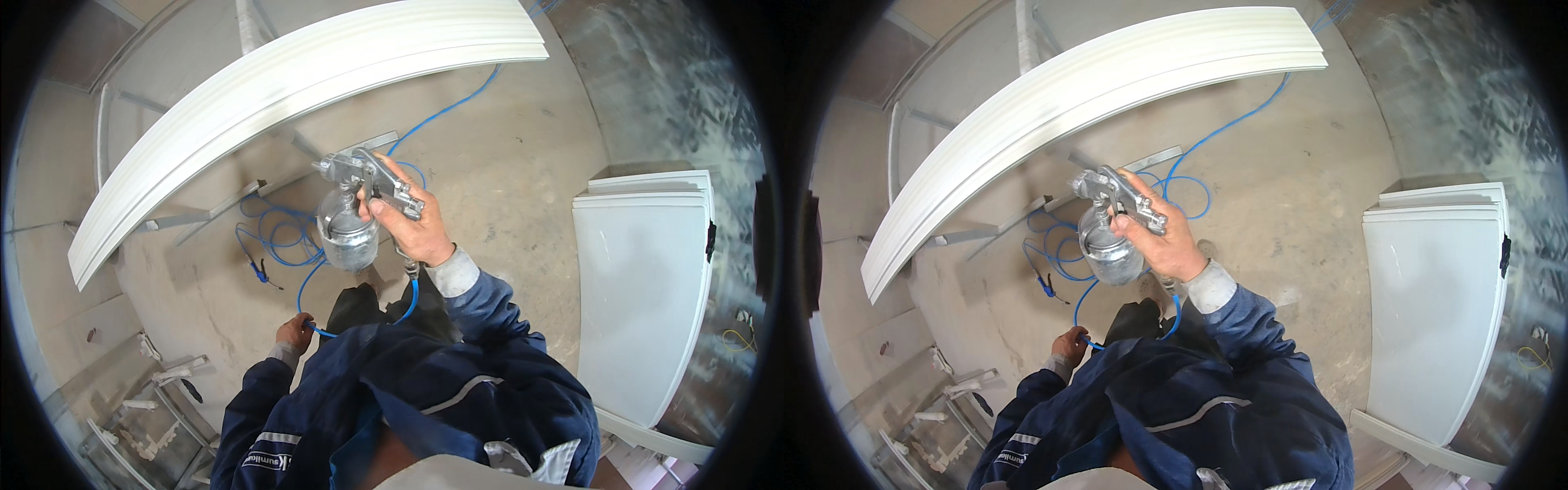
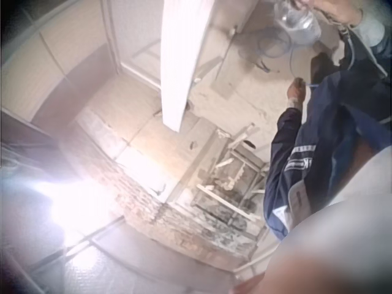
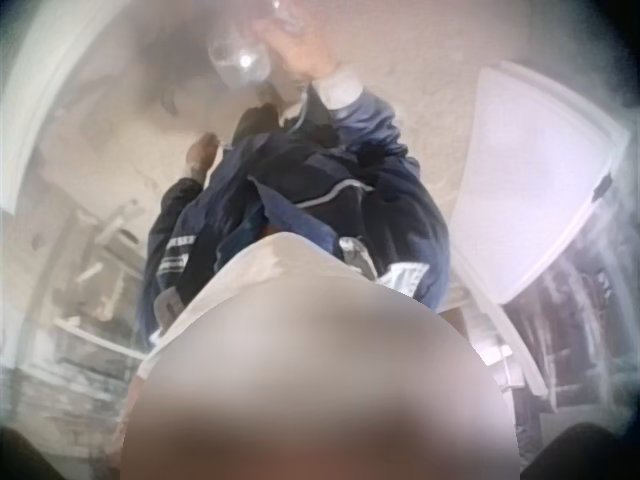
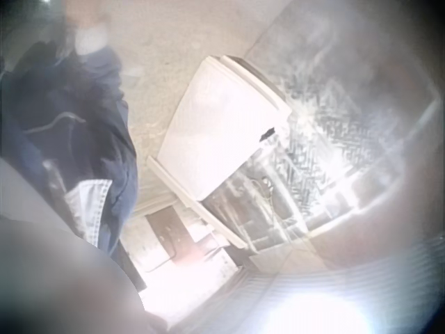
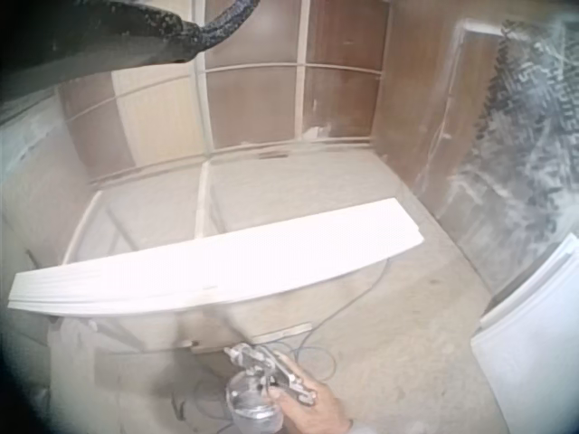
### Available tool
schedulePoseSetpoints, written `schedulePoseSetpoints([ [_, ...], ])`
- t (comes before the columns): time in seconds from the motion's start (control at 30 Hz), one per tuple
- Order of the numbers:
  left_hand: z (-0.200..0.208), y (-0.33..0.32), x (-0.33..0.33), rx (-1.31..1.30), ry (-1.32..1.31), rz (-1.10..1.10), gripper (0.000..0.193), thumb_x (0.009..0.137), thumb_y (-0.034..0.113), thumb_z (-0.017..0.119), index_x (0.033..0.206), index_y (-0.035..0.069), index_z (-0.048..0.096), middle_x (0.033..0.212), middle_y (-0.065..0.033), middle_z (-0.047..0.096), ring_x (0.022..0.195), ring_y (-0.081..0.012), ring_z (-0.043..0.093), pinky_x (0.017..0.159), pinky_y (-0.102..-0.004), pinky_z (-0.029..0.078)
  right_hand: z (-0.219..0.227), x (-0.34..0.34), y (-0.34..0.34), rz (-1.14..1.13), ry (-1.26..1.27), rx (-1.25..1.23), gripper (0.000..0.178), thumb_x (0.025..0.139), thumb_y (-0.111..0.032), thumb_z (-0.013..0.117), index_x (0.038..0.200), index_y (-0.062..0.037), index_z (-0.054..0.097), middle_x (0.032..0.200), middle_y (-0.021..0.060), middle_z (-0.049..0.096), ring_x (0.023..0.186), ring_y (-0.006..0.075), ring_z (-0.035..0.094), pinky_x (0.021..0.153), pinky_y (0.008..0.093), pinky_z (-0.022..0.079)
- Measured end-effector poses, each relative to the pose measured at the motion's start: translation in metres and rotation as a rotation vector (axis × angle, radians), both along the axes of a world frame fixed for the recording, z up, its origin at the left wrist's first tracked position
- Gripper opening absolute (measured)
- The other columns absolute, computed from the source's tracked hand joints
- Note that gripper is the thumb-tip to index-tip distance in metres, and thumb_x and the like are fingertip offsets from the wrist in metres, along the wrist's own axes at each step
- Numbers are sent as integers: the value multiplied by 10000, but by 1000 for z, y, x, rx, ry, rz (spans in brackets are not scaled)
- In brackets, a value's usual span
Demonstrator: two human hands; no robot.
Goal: The person spray paints a long white wooden panel with a paint sprayer, then flips the panel to paint the other side. The person also uses a sanding block to smooth the surface between coats.
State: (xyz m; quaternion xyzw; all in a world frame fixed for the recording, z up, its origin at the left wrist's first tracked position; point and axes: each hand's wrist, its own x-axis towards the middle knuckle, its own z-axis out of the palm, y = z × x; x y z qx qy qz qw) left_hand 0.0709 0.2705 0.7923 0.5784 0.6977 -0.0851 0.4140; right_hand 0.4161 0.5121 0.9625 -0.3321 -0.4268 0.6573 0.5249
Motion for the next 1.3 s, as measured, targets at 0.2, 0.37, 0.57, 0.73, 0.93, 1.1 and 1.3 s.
schedulePoseSetpoints([
  [0.2,-5,31,62,78,-37,4,206,951,300,663,1089,149,689,948,-116,763,913,-315,742,794,-425,574,-19,73,32,-256,-351,126,606,995,-75,632,1544,22,395,1209,108,677,1045,129,637,918,288,519],
  [0.37,1,64,150,22,-30,9,205,947,279,648,1099,149,688,959,-115,765,919,-319,739,804,-423,572,-32,177,72,-509,-511,226,580,1002,-91,633,1521,48,415,1275,136,669,1126,162,627,976,309,500],
  [0.57,12,100,238,64,-144,-5,227,926,259,636,1114,144,689,954,-105,763,912,-300,741,812,-409,571,-30,292,102,-602,-524,126,580,1000,-69,624,1526,42,407,1288,127,664,1142,157,622,982,300,493],
  [0.73,16,120,286,50,-158,-49,253,921,281,640,1128,145,690,955,-109,760,913,-299,740,813,-410,570,-30,358,115,-776,-587,159,581,993,-50,615,1529,32,406,1279,126,666,1126,165,628,986,301,490],
  [0.93,13,134,301,64,-180,-68,292,922,319,642,1150,141,685,957,-128,759,915,-322,738,819,-421,570,-29,398,128,-861,-654,145,571,1000,-74,611,1523,31,409,1279,142,662,1100,182,640,967,317,506],
  [1.1,12,135,315,40,-154,-76,304,926,335,645,1160,144,681,970,-135,761,922,-331,737,819,-429,571,-26,411,132,-1021,-788,286,567,999,-73,616,1519,30,415,1280,159,657,1104,193,643,963,328,512],
  [1.3,13,126,321,37,-162,-58,293,935,341,644,1155,151,680,966,-121,764,919,-326,738,815,-429,570,-31,405,130,-914,-727,149,568,998,-59,612,1526,18,416,1265,173,665,1126,191,646,954,326,517],
])
